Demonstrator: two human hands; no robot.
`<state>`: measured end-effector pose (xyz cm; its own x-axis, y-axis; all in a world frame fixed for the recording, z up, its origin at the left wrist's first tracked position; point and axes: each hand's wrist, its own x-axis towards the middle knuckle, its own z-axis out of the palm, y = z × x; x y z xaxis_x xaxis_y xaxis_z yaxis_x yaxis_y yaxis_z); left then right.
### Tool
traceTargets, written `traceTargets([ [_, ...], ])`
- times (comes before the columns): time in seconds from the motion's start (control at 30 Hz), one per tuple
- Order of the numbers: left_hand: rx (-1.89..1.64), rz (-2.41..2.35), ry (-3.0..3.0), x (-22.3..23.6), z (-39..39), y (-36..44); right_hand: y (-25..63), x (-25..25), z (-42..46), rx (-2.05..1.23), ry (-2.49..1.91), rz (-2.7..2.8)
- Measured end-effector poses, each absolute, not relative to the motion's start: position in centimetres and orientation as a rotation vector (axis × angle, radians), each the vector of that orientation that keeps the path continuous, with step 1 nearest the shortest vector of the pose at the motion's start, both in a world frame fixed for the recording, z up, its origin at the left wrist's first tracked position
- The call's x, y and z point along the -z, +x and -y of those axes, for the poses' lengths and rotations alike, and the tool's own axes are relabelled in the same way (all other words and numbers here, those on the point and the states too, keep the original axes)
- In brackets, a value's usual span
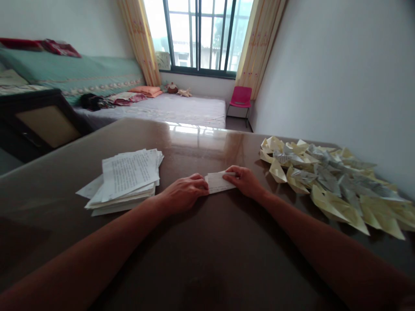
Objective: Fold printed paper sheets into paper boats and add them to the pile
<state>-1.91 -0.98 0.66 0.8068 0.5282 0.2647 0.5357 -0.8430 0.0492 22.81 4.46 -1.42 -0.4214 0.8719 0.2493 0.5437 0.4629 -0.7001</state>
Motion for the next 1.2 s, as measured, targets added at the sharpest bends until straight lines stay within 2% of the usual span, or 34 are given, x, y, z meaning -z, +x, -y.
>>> traceTargets([
  [0.2, 0.344, 0.944, -2.938, -1.1, 1.1, -2.2, 21.9, 2.2, -4.6, -0.530, -1.125, 2.181],
  [0.47, 0.303, 0.971, -2.897, -1.2, 1.3, -2.1, 21.7, 2.3, -4.9, -0.321, -1.298, 2.239],
  [0.67, 0.303, 1.015, -2.851, -1.4, 1.3, -2.3, 21.6, 2.0, -4.8, -0.314, -1.328, 2.285],
  [0.87, 0.575, 1.003, -2.755, -0.6, 1.9, -0.9, 21.5, 2.1, -4.7, -0.315, -1.331, 2.286],
  [1.2, 0.411, 1.007, -2.783, 1.1, 2.6, 0.5, 21.5, 1.9, -4.7, -0.295, -1.343, 2.288],
])
